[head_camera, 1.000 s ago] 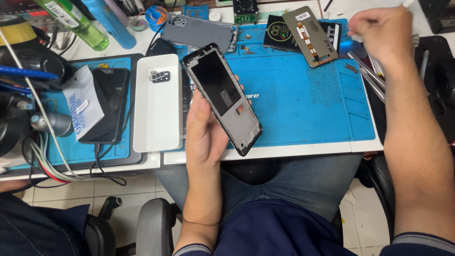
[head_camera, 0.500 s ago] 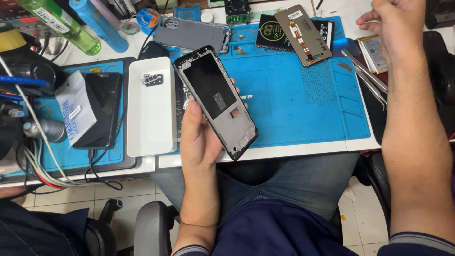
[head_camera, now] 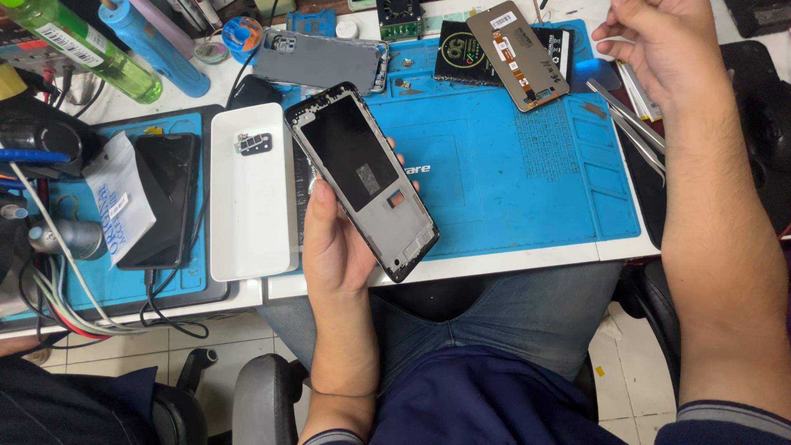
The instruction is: The person holds a disassembled smartphone frame and a replacement screen assembly, peels the protective film off the new screen, then aligns the screen onto the frame and presses it into place, working over a blue repair mat.
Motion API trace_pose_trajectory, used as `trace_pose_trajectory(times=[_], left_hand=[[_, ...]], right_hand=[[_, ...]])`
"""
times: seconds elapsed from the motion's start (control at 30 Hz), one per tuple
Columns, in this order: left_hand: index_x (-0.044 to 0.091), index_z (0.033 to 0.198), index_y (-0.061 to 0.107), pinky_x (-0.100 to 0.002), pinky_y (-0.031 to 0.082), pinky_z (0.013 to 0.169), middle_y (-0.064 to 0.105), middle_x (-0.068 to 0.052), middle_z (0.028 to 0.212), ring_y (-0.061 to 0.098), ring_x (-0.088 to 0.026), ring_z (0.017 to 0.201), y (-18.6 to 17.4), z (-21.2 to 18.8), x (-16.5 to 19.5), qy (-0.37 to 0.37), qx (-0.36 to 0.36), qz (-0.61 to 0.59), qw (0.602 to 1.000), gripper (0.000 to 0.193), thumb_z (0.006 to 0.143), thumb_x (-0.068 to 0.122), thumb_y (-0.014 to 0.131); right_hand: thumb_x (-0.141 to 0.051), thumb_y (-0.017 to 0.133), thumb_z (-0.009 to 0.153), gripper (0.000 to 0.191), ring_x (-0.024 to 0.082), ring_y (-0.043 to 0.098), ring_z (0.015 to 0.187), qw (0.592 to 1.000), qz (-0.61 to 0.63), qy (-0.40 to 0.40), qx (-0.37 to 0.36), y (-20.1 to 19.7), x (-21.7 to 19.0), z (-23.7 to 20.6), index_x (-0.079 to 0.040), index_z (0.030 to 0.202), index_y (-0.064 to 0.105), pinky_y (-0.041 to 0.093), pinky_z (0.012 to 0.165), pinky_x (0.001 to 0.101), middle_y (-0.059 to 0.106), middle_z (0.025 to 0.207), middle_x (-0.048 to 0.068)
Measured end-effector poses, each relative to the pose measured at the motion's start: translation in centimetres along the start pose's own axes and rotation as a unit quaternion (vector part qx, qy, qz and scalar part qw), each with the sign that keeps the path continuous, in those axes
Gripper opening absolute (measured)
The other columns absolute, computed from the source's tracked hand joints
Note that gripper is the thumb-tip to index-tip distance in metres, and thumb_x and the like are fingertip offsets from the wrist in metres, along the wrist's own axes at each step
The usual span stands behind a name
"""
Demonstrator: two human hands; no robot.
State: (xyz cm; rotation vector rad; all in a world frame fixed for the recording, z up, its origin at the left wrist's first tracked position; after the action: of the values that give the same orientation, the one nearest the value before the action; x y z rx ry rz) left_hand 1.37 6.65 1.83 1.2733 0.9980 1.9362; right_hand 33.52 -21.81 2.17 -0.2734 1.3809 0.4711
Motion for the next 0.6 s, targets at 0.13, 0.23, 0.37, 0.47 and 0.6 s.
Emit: trace_pose_trajectory(times=[0.13,0.23,0.37,0.47,0.6], left_hand=[[0.001,0.157,0.042,-0.056,0.049,0.118,0.052,-0.023,0.153,0.056,-0.032,0.136,0.0,-0.1,-0.1,-0.006,0.002,-0.009,1.0,0.062,0.111,0.039,0.058],[0.001,0.158,0.042,-0.055,0.049,0.116,0.052,-0.023,0.15,0.056,-0.031,0.134,-0.1,-0.1,0.0,-0.003,-0.001,-0.006,1.0,0.062,0.112,0.039,0.057],[0.0,0.158,0.041,-0.055,0.049,0.117,0.052,-0.022,0.153,0.056,-0.033,0.139,-0.1,-0.1,0.1,-0.005,0.008,-0.008,1.0,0.064,0.111,0.04,0.056],[0.0,0.159,0.041,-0.055,0.049,0.118,0.052,-0.023,0.153,0.056,-0.033,0.139,0.0,-0.1,0.1,-0.002,0.004,-0.007,1.0,0.064,0.112,0.04,0.056],[0.0,0.159,0.04,-0.056,0.049,0.118,0.051,-0.023,0.154,0.056,-0.033,0.14,-0.1,-0.1,0.1,-0.003,0.005,-0.01,1.0,0.063,0.112,0.039,0.055]], right_hand=[[-0.001,0.067,0.113,0.006,0.017,0.071,0.099,0.998,-0.052,-0.03,-0.001,0.9,-0.7,0.1,-0.003,0.107,0.066,0.062,0.094,0.0324,0.07,0.102,0.006],[-0.002,0.063,0.107,0.005,0.016,0.072,0.095,0.997,-0.05,-0.051,0.033,0.4,-1.0,0.4,-0.004,0.107,0.068,0.063,0.094,0.0312,0.071,0.099,0.006],[0.002,0.059,0.109,0.011,0.016,0.072,0.096,0.995,-0.029,-0.072,0.061,-0.7,-0.8,0.5,-0.003,0.109,0.068,0.063,0.096,0.0319,0.072,0.101,0.006],[0.005,0.056,0.105,0.016,0.018,0.073,0.097,0.995,-0.007,-0.075,0.066,-1.2,-0.6,0.5,-0.003,0.11,0.069,0.064,0.098,0.0343,0.071,0.101,0.008],[-0.004,0.066,0.109,0.009,0.018,0.074,0.092,0.994,-0.006,-0.071,0.079,-0.7,-0.7,0.4,-0.004,0.101,0.068,0.066,0.094,0.0332,0.069,0.091,0.006]])
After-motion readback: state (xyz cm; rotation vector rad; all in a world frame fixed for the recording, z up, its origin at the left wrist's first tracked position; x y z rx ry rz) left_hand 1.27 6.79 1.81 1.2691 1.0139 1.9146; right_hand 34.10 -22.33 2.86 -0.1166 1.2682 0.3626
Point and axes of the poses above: each hand's wrist, its own z-axis towards the middle knuckle, its own y-axis out of the palm, x = y × z, the point moved 4 cm from there along z, towards the middle knuckle
